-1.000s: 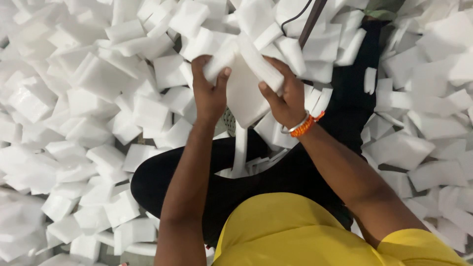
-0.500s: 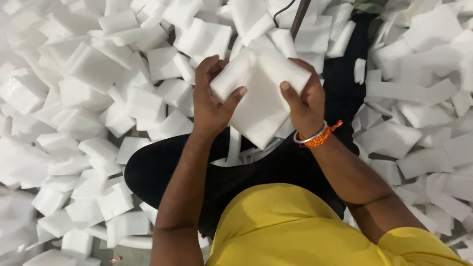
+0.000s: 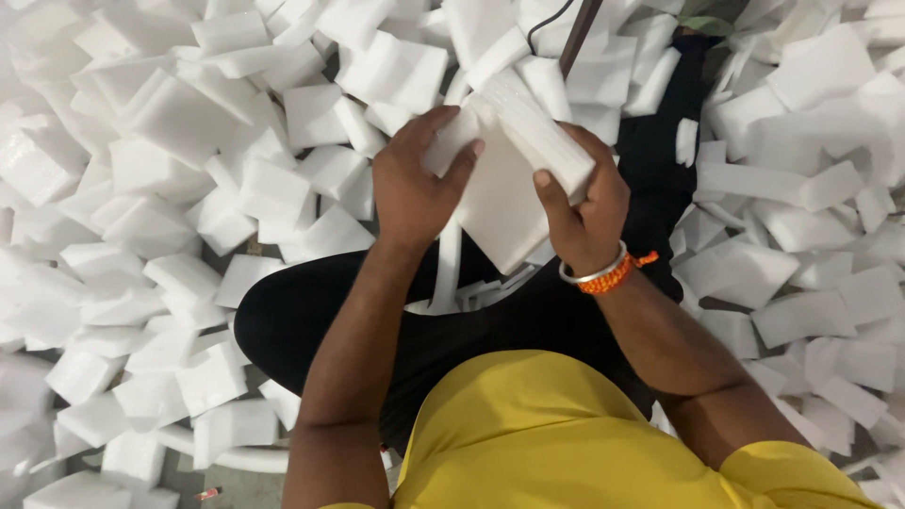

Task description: The person sits on the floor and repeatedly picks up white foam pieces, inspects them, and places them back into the pile. The person occasionally breaks small pieces off the foam blocks by hand.

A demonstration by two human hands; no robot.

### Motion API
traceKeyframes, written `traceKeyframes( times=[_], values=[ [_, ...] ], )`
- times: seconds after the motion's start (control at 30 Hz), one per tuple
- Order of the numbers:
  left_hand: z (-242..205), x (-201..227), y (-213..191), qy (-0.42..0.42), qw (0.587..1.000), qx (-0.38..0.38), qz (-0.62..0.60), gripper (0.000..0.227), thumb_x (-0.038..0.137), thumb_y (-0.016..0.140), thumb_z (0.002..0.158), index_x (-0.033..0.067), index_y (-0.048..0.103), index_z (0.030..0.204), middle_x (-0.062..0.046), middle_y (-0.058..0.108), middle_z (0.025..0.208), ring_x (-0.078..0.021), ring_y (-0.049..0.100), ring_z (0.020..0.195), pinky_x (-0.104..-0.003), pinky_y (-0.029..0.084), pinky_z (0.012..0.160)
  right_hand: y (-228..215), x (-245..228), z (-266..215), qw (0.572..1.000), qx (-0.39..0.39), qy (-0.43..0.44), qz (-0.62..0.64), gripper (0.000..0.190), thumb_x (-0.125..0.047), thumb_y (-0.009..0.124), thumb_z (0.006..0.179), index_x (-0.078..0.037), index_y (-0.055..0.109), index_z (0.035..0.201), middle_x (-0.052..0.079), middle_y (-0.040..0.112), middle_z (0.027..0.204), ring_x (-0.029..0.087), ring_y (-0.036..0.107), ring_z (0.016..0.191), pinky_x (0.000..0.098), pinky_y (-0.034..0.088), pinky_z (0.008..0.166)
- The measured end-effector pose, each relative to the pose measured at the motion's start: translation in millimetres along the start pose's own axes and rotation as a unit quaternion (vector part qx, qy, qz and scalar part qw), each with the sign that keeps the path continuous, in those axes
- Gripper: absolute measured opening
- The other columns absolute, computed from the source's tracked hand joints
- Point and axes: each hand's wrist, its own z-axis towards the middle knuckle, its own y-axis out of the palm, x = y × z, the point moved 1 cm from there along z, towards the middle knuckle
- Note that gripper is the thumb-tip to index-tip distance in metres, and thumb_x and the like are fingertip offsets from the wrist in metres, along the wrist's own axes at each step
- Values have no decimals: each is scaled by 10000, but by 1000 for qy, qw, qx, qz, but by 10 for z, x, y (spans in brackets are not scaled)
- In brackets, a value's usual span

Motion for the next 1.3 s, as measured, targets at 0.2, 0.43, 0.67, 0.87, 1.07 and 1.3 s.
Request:
traceKeyframes(
  times=[0.2,0.43,0.67,0.87,1.07,1.3],
  values=[
    [301,-429,190,-141,989,7,-53,396,209,863,854,15,736,1174,-156,792,1065,-248,734,900,-332,587,819,289,264,275,994,26,86,62,451,-306,686,1064,-1,572,1376,119,737,1157,148,709,1009,304,583,878],
    [900,-1118,357,-113,985,13,-130,380,181,875,832,-12,745,1131,-125,788,1038,-180,758,928,-292,603,854,571,603,866,991,37,73,106,387,-287,685,1073,-14,598,1333,93,741,1162,163,717,1032,315,597,903],
    [1357,-1299,322,-160,960,25,-230,443,111,905,800,-58,707,1159,-141,767,1038,-193,734,911,-295,616,807,771,553,1312,998,38,6,54,356,-324,674,1094,-64,603,1326,118,773,1114,195,769,993,332,610,873],
    [1209,-1230,319,-163,965,30,-205,567,102,882,809,-33,616,1291,-167,764,1032,-208,759,888,-307,633,762,726,433,1181,999,-33,-1,-36,425,-327,658,1083,-70,552,1404,145,772,1037,234,782,933,345,613,797],
    [769,-1022,325,-138,981,17,-136,599,113,897,830,-14,596,1332,-172,759,1062,-212,750,945,-313,621,828,518,340,760,998,-51,6,-23,404,-274,686,1077,-51,572,1394,164,765,1123,241,777,981,344,615,852],
    [244,-758,272,-150,984,-12,-96,619,139,890,819,24,594,1350,-135,739,1079,-237,731,1015,-346,597,896,302,294,222,997,-67,44,13,443,-244,710,1038,-22,576,1397,171,742,1196,234,754,1069,343,595,933]
  ],
)
